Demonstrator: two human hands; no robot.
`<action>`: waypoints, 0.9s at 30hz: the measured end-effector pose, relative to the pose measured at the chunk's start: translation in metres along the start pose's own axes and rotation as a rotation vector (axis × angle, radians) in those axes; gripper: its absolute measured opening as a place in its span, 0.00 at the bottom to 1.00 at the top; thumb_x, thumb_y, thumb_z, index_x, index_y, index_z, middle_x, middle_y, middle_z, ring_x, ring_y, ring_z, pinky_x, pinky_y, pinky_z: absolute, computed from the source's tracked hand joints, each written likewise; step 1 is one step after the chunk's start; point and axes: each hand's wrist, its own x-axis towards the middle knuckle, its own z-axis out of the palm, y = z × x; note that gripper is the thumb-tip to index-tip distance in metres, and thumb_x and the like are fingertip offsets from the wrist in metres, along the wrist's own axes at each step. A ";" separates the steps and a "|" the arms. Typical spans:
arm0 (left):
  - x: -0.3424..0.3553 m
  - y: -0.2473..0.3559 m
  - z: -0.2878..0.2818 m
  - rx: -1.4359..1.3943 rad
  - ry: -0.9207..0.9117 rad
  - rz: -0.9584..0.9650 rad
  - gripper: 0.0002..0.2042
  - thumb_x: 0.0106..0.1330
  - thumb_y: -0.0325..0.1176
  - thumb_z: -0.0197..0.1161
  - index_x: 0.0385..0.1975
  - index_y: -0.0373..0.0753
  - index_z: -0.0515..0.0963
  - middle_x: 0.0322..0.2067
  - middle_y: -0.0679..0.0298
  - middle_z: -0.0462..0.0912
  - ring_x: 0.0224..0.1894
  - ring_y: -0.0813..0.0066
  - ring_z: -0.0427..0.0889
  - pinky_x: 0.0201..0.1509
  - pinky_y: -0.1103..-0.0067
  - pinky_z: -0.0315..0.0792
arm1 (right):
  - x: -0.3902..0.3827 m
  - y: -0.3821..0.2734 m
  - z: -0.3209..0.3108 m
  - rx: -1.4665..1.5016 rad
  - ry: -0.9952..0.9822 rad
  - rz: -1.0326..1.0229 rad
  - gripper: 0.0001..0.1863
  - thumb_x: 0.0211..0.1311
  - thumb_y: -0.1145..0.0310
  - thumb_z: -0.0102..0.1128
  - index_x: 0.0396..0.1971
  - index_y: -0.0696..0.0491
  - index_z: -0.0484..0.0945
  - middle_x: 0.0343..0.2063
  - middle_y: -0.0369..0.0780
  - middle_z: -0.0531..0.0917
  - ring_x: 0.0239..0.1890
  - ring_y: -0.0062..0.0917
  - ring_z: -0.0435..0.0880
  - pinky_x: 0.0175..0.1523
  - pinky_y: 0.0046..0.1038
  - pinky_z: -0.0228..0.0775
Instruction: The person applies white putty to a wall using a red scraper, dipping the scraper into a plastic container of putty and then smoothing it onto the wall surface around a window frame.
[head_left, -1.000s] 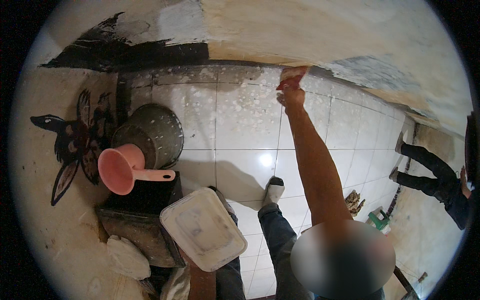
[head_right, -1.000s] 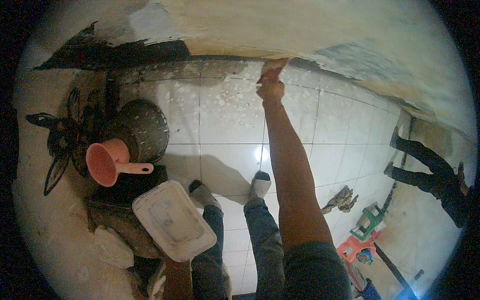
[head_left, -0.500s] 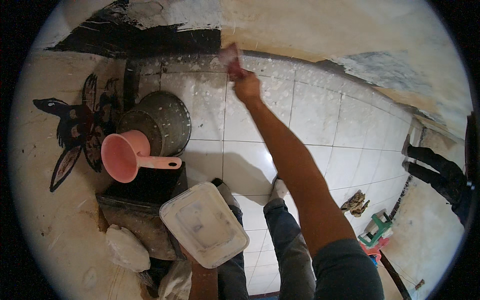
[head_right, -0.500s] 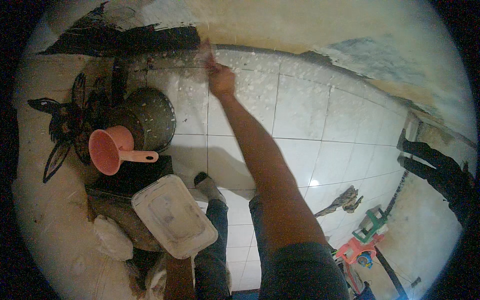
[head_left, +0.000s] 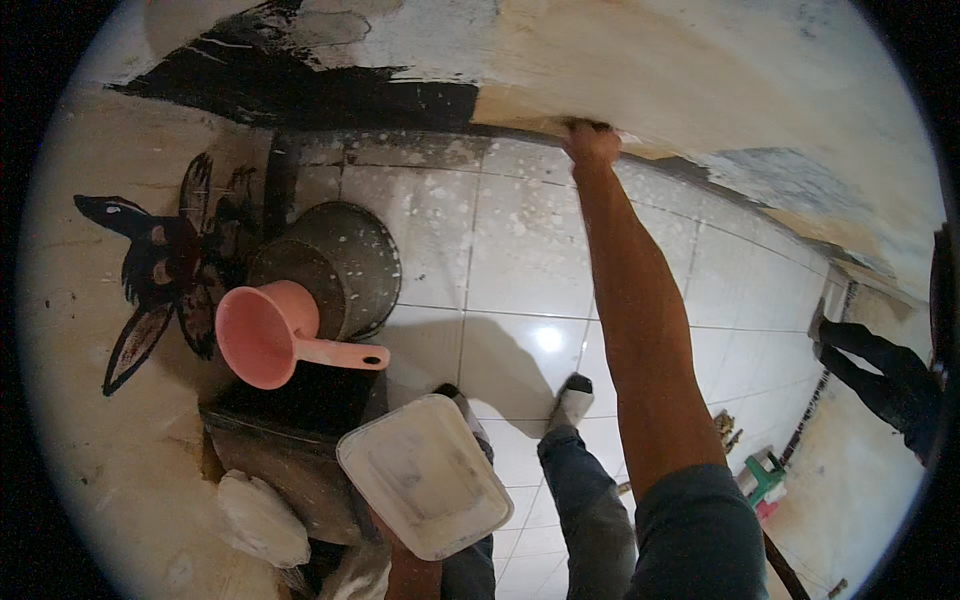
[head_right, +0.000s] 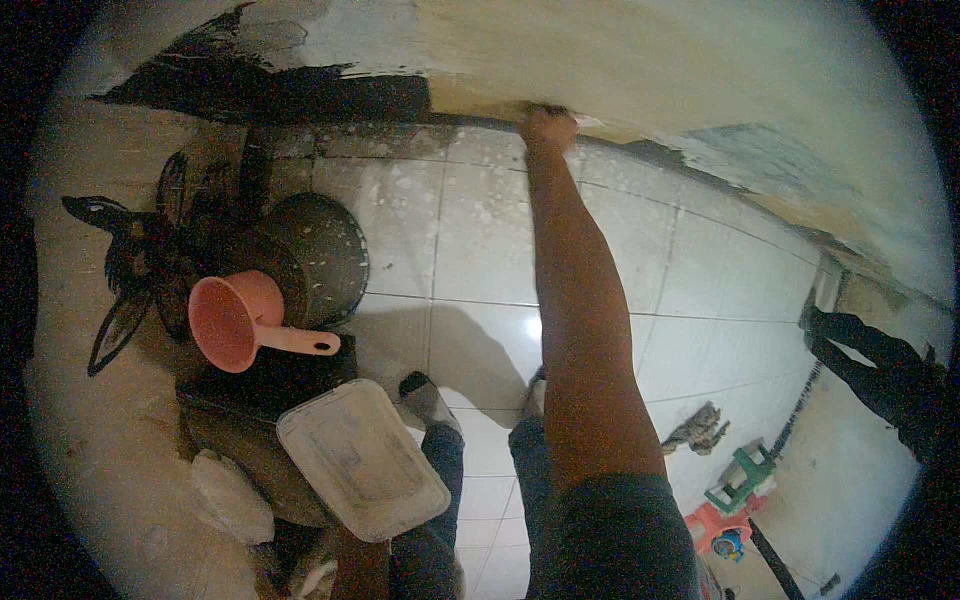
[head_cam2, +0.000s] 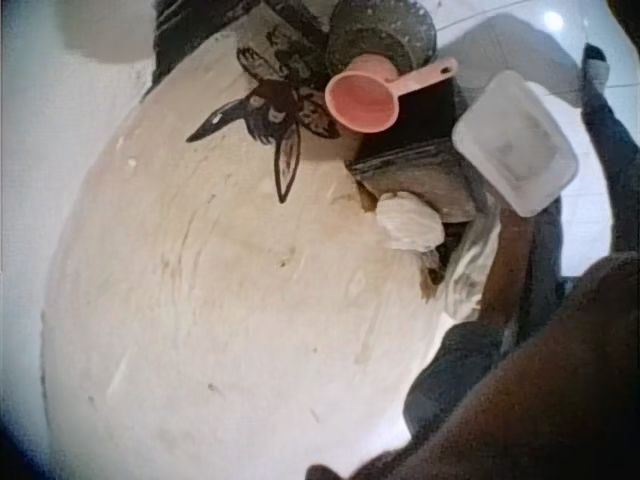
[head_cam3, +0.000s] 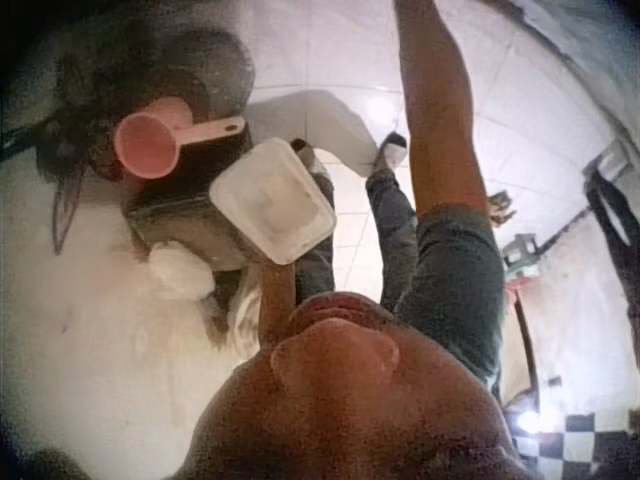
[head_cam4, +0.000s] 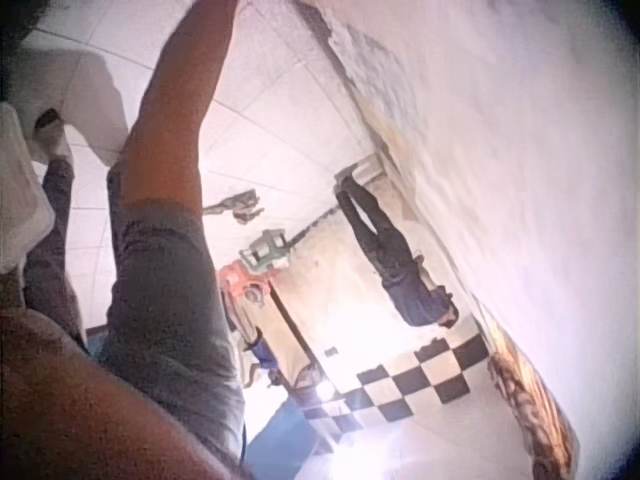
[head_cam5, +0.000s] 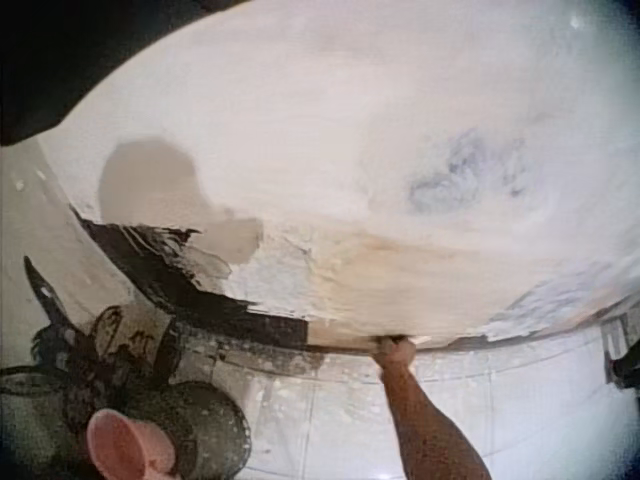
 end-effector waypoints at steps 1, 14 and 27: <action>0.001 0.002 -0.003 0.017 0.011 0.012 0.33 0.67 0.58 0.47 0.66 0.43 0.59 0.61 0.57 0.65 0.62 0.55 0.68 0.63 0.56 0.67 | -0.012 -0.028 0.005 -0.456 -0.032 -0.236 0.20 0.56 0.56 0.61 0.44 0.54 0.80 0.43 0.43 0.84 0.41 0.37 0.85 0.47 0.33 0.76; 0.013 -0.076 0.016 0.013 0.015 -0.108 0.33 0.67 0.58 0.47 0.66 0.43 0.59 0.61 0.57 0.66 0.62 0.56 0.68 0.63 0.57 0.67 | -0.067 0.081 -0.036 0.329 -0.426 -0.664 0.14 0.59 0.72 0.58 0.46 0.56 0.77 0.31 0.42 0.84 0.29 0.29 0.81 0.35 0.30 0.75; 0.011 -0.091 0.020 0.041 0.009 -0.090 0.33 0.67 0.58 0.47 0.66 0.43 0.59 0.61 0.57 0.66 0.61 0.57 0.68 0.63 0.58 0.67 | -0.003 0.149 -0.114 0.572 -0.005 0.172 0.13 0.62 0.58 0.59 0.37 0.53 0.80 0.27 0.38 0.83 0.25 0.28 0.84 0.29 0.31 0.78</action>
